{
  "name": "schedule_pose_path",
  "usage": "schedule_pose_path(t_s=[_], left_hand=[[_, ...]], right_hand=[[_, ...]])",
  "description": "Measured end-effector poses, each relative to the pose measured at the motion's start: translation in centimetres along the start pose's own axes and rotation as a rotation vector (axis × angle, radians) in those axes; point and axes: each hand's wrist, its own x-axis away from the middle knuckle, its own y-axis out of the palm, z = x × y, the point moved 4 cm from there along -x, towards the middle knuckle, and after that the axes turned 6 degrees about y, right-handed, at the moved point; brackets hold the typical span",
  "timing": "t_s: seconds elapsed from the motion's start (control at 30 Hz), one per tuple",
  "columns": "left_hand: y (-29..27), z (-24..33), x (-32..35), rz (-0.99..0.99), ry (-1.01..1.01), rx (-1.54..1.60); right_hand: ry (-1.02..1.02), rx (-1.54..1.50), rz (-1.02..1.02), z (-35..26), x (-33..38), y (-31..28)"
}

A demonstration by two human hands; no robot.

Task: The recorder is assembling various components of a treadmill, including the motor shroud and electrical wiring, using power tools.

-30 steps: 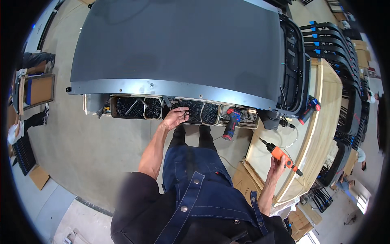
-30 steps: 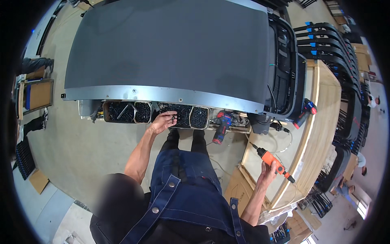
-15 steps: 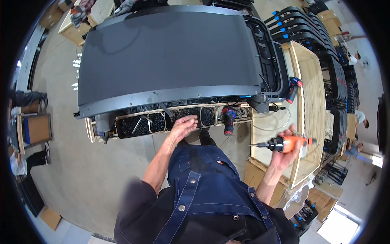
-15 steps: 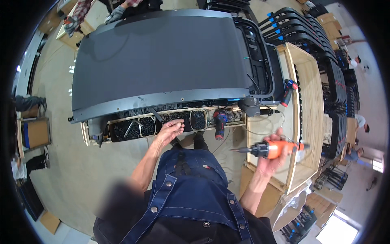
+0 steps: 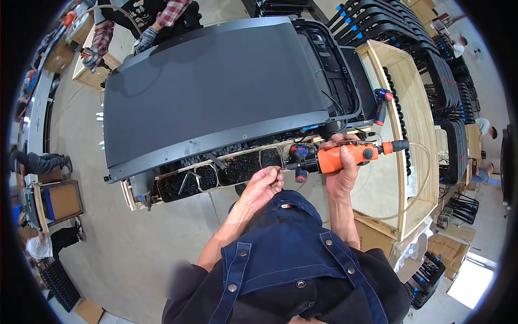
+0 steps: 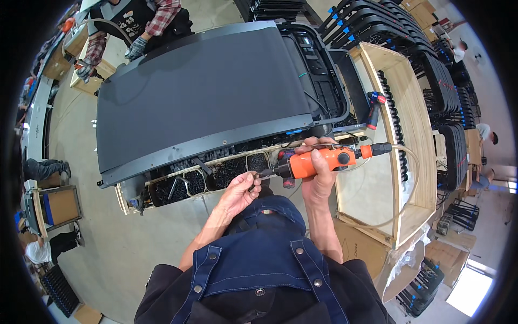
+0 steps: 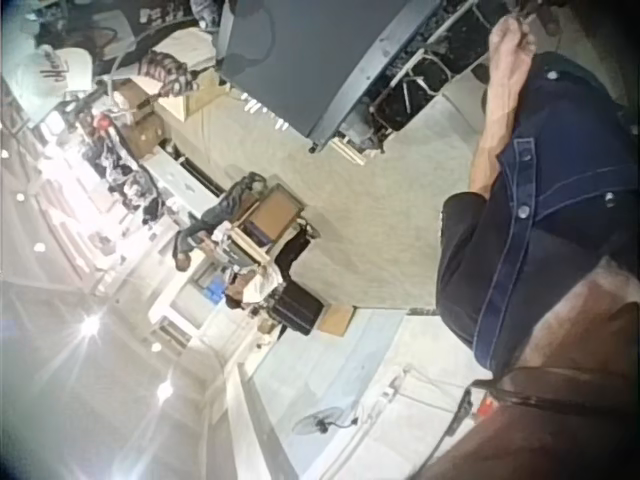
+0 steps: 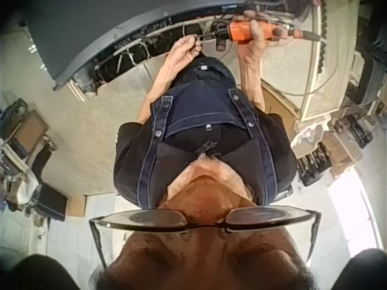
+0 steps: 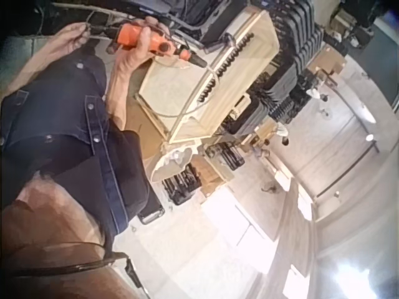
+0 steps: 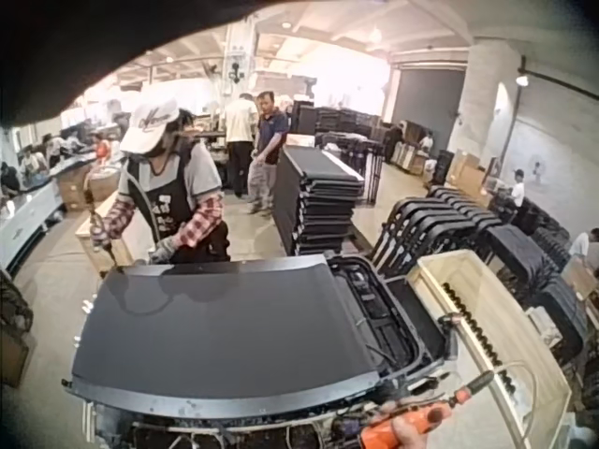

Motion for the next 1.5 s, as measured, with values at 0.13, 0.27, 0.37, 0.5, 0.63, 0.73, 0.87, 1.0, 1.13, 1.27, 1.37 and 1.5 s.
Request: schedule_pose_path(t_s=[0.13, 0.27, 0.37, 0.5, 0.63, 0.73, 0.87, 1.0, 1.13, 1.27, 1.37, 1.5], left_hand=[[0.9, -1.3, -2.4, 0.059, 0.004, 0.065], [2.4, -2.4, -4.9, 0.050, 0.019, 0.075], [4.4, -2.8, -6.6, 0.101, 0.100, -0.068], [6.2, -3.0, -9.3, 0.195, 0.280, -0.428], [6.2, -4.4, -12.9, 0.206, 0.162, -0.385], [6.9, -5.2, -15.9, 0.161, -0.018, -0.149], [8.1, -6.1, -19.4, -0.002, -0.130, 0.195], [8.7, -7.6, -21.4, 0.086, -0.151, 0.484], [7.4, -8.0, -21.2, 0.159, -0.097, 0.414], [6.3, -8.3, -18.7, 0.187, -0.069, 0.106], [4.8, -8.4, -16.0, 0.202, -0.097, -0.060], [5.3, -6.9, -13.2, 0.155, -0.076, -0.168]], right_hand=[[0.019, -0.035, 0.037, -0.9, -1.8, -1.7], [0.033, -0.036, 0.070, -1.7, -4.0, -3.9], [0.032, -0.045, 0.104, -2.4, -6.0, -5.7], [0.006, -0.032, 0.137, -3.3, -7.9, -7.2], [-0.053, 0.080, 0.045, -5.2, -9.8, -7.8], [-0.094, 0.155, -0.050, -6.7, -11.2, -7.3], [-0.172, 0.206, -0.205, -7.4, -12.9, -5.5], [-0.234, 0.412, -0.322, -5.9, -13.9, -4.0], [-0.126, 0.475, -0.364, -4.4, -14.8, -2.4], [-0.011, 0.556, -0.560, -3.1, -15.8, -1.1], [0.005, 0.602, -0.524, -2.7, -15.9, -0.4], [-0.006, 0.558, -0.511, -2.9, -15.5, -0.5]])
